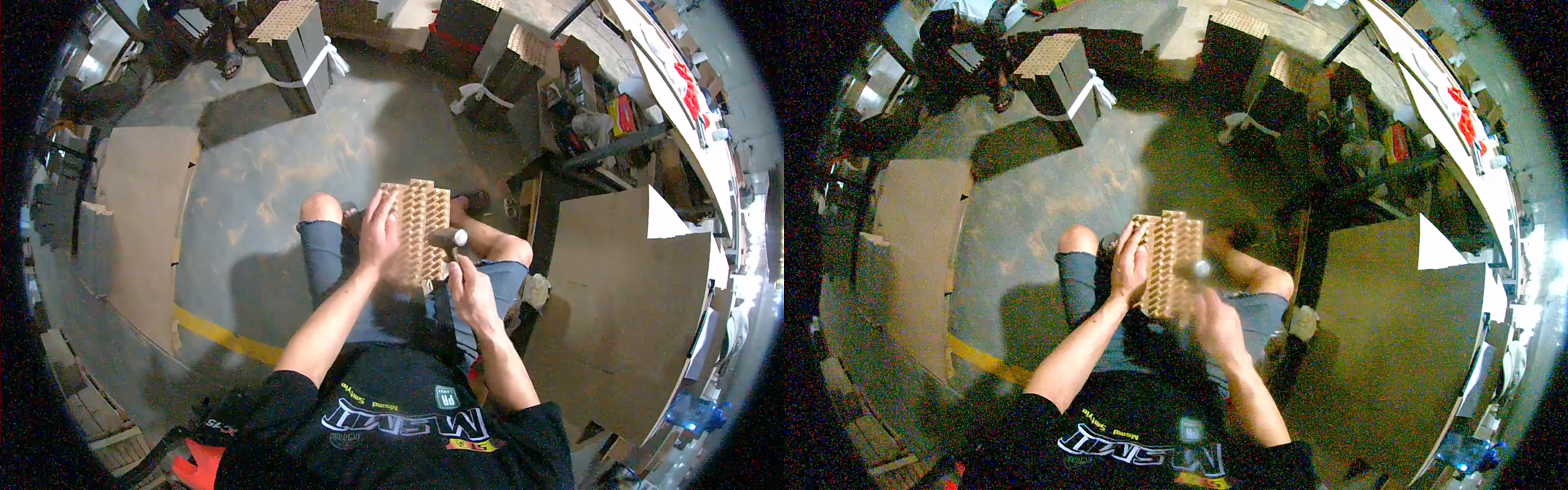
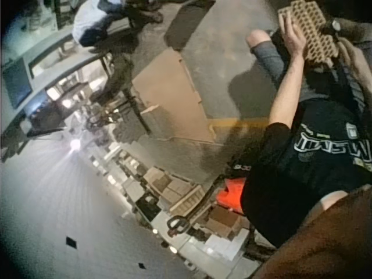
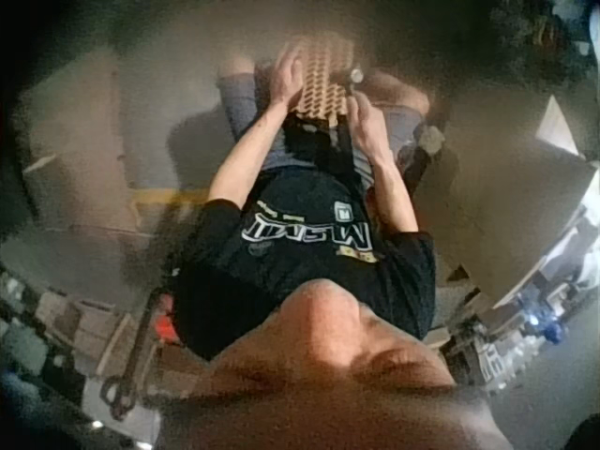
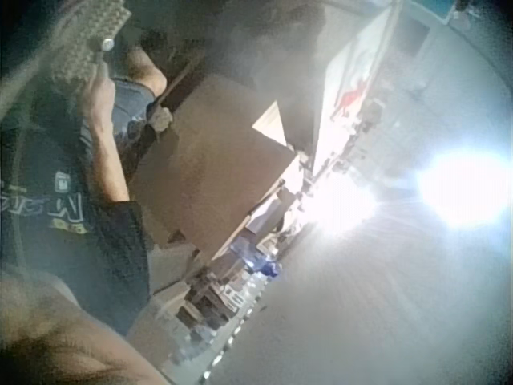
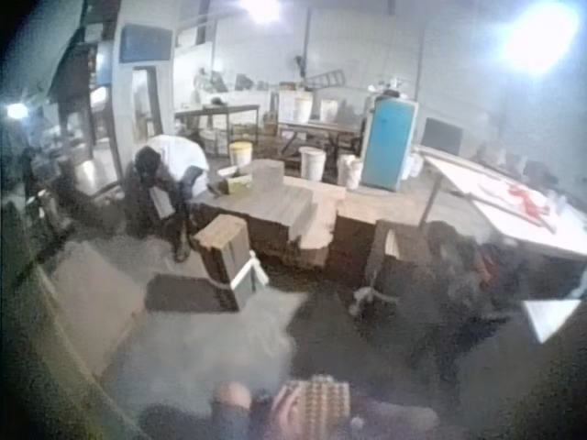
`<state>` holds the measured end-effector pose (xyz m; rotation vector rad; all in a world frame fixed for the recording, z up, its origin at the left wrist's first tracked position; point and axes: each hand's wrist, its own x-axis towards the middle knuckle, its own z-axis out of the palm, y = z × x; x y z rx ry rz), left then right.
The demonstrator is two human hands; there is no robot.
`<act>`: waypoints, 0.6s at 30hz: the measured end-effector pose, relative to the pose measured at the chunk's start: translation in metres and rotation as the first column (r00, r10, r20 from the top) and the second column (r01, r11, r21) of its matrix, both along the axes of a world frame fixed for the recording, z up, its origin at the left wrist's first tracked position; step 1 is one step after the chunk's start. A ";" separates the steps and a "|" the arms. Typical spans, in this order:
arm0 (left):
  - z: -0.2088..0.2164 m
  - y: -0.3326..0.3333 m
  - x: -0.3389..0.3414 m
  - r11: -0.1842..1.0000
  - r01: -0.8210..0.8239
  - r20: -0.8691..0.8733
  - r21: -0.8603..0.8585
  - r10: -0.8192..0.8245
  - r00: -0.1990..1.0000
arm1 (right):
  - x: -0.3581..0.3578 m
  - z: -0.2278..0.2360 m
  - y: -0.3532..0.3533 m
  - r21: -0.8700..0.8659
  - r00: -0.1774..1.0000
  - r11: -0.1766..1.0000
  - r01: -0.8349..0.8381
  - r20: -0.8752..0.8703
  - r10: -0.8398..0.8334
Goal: The person inserts small wooden pegs into a lattice frame, uses a mallet to secure them, and applies a liquid from a bag to the joints before moving the assembled section onto a stack.
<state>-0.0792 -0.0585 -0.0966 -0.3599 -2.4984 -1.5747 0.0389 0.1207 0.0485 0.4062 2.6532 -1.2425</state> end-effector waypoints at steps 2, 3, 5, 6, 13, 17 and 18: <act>0.007 0.003 0.001 1.000 -0.004 0.017 -0.006 0.004 1.000 | 0.007 -0.013 -0.010 0.111 0.999 0.993 -0.033 -0.029 0.036; 0.011 0.005 0.002 1.000 -0.005 0.021 -0.004 0.005 1.000 | 0.004 -0.018 -0.012 0.130 0.991 0.989 -0.074 0.123 0.058; 0.015 0.006 0.001 1.000 -0.029 0.056 -0.004 0.029 0.998 | -0.009 -0.028 -0.019 0.201 0.967 0.968 -0.151 0.233 0.103; 0.017 0.007 0.005 1.000 -0.021 0.101 -0.010 0.022 0.995 | -0.009 -0.024 -0.018 0.202 0.967 0.968 -0.151 0.232 0.103; 0.017 0.004 0.000 1.000 -0.019 0.057 0.014 0.018 0.998 | -0.013 -0.015 -0.021 0.201 0.988 0.976 -0.080 0.148 0.051; 0.019 0.005 0.008 0.999 -0.028 0.112 0.032 0.024 0.993 | -0.016 -0.024 -0.017 0.255 0.959 0.943 -0.213 0.239 0.152; 0.019 0.004 0.006 0.999 -0.033 0.097 0.027 0.030 0.995 | -0.017 -0.021 -0.017 0.236 0.959 0.938 -0.252 0.193 0.209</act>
